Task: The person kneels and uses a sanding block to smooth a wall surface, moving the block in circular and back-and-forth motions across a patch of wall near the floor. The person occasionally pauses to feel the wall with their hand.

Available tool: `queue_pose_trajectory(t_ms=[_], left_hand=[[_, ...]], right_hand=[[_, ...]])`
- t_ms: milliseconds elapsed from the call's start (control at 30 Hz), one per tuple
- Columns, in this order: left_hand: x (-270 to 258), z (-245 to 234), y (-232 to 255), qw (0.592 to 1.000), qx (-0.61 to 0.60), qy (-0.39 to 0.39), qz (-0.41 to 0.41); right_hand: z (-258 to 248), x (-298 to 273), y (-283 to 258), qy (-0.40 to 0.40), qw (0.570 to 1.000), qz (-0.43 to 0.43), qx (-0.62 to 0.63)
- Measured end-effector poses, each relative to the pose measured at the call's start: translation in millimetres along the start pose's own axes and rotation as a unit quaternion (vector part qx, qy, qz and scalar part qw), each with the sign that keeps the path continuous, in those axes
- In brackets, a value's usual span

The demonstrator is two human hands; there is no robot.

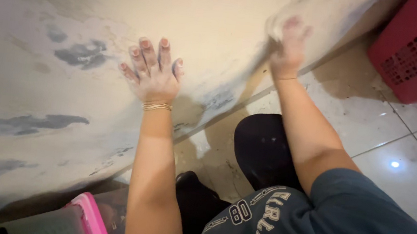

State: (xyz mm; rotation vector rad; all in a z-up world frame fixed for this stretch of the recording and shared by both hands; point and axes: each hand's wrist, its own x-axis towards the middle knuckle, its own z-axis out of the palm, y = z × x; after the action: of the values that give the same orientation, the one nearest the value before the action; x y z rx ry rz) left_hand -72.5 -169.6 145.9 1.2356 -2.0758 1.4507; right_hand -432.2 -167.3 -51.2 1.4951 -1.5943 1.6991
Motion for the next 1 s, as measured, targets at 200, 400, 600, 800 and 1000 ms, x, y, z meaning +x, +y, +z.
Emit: queue_pose_trajectory(t_ms=[200, 400, 600, 800, 1000], left_hand=[[3.5, 1.0, 2.4, 1.0, 0.001, 0.008, -0.009], [-3.0, 2.1, 3.9, 1.0, 0.002, 0.007, -0.006], [-5.2, -0.6, 2.6, 1.0, 0.002, 0.005, 0.0], [-7.7, -0.9, 1.4, 1.0, -0.005, 0.008, 0.004], [-8.0, 0.2, 1.0, 1.0, -0.002, 0.003, 0.005]], right_hand=[[-6.6, 2.1, -1.2, -0.033, 0.891, 0.453, -0.018], [4.3, -1.5, -60.7, -0.088, 0.994, -0.063, -0.029], [-5.8, -8.4, 29.0, -0.039, 0.935, 0.349, -0.041], [6.0, -15.2, -47.2, -0.073, 0.994, 0.018, -0.074], [-0.6, -16.5, 15.4, -0.031, 0.988, 0.147, -0.033]])
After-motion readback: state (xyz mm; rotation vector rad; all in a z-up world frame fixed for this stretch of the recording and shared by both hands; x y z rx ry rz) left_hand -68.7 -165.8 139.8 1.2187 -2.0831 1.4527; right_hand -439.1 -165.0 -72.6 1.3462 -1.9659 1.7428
